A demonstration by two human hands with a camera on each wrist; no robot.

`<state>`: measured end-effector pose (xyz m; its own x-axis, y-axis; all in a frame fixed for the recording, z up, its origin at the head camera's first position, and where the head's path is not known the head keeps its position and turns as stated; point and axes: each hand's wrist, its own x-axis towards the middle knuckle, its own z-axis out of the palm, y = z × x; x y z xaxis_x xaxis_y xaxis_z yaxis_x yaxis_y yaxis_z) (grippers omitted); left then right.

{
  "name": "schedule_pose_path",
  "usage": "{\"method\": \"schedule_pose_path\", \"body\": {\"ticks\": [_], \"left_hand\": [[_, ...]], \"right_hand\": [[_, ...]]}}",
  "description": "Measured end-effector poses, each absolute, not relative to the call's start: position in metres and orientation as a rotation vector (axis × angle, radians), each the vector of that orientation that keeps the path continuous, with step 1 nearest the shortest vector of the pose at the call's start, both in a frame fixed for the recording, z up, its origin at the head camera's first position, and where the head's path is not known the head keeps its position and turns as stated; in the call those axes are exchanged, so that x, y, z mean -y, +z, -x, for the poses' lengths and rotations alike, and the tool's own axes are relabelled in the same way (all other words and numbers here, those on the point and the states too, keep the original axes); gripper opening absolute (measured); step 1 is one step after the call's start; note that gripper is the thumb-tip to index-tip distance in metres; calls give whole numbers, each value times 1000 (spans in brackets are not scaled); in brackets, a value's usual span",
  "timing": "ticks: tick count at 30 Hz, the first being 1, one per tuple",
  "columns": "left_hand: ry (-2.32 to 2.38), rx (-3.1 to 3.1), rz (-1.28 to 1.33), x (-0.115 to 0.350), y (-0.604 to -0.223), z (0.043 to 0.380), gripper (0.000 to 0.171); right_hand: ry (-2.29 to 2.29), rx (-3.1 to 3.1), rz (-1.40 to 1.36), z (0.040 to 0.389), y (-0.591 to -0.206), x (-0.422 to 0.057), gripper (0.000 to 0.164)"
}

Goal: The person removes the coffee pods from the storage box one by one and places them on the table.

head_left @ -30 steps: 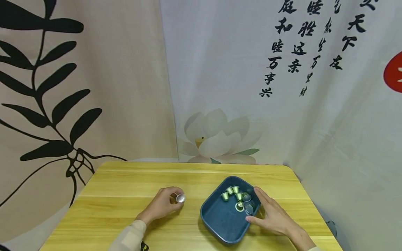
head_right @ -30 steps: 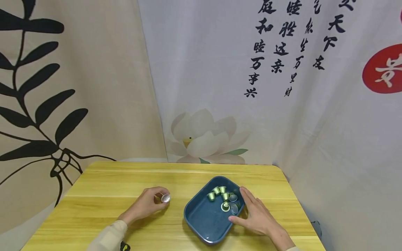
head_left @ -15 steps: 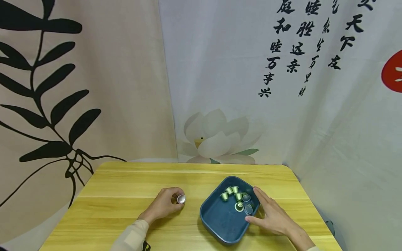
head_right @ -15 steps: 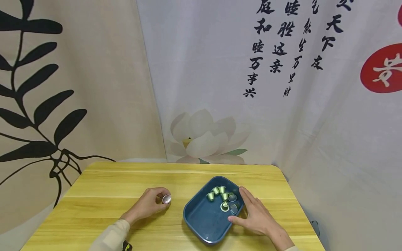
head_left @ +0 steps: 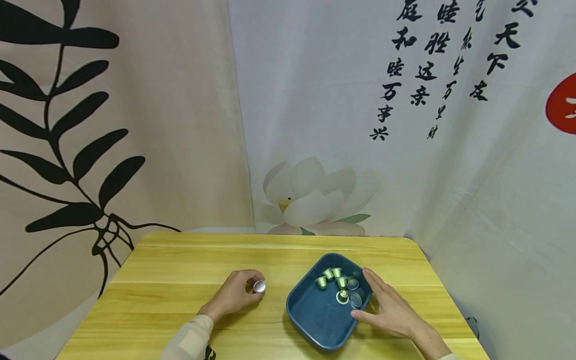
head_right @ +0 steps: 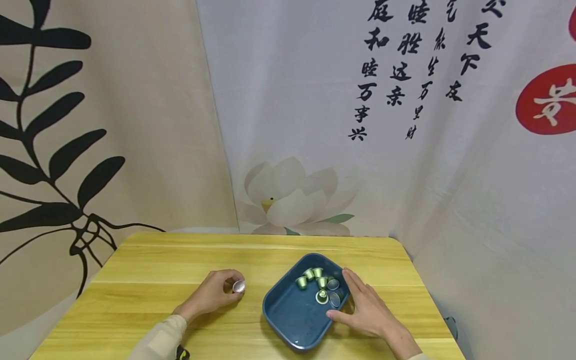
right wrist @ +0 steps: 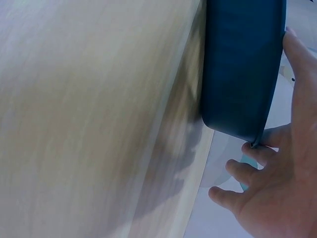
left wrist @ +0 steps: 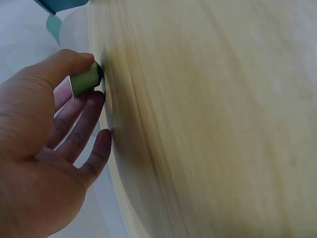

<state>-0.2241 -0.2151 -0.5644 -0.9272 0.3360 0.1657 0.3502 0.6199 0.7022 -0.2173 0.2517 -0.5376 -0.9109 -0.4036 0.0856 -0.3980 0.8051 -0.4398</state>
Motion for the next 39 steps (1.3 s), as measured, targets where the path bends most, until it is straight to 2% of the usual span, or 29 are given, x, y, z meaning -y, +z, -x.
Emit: {"method": "schedule_pose_path", "body": {"ticks": [14, 17, 23, 26, 39], "left_hand": [[-1198, 2821, 606, 215, -565, 223, 26], [-1191, 2842, 572, 216, -566, 221, 34], [-1202, 2840, 525, 218, -564, 215, 61], [-1205, 2813, 546, 219, -562, 213, 68], [-1194, 2820, 460, 214, -535, 212, 74]], "right_hand": [[-705, -2979, 653, 217, -540, -252, 120], [-705, -2973, 648, 217, -541, -253, 120], [-714, -2974, 648, 217, -540, -253, 120], [-727, -2971, 647, 216, -539, -253, 119], [-738, -2961, 650, 217, -538, -252, 119]]}}
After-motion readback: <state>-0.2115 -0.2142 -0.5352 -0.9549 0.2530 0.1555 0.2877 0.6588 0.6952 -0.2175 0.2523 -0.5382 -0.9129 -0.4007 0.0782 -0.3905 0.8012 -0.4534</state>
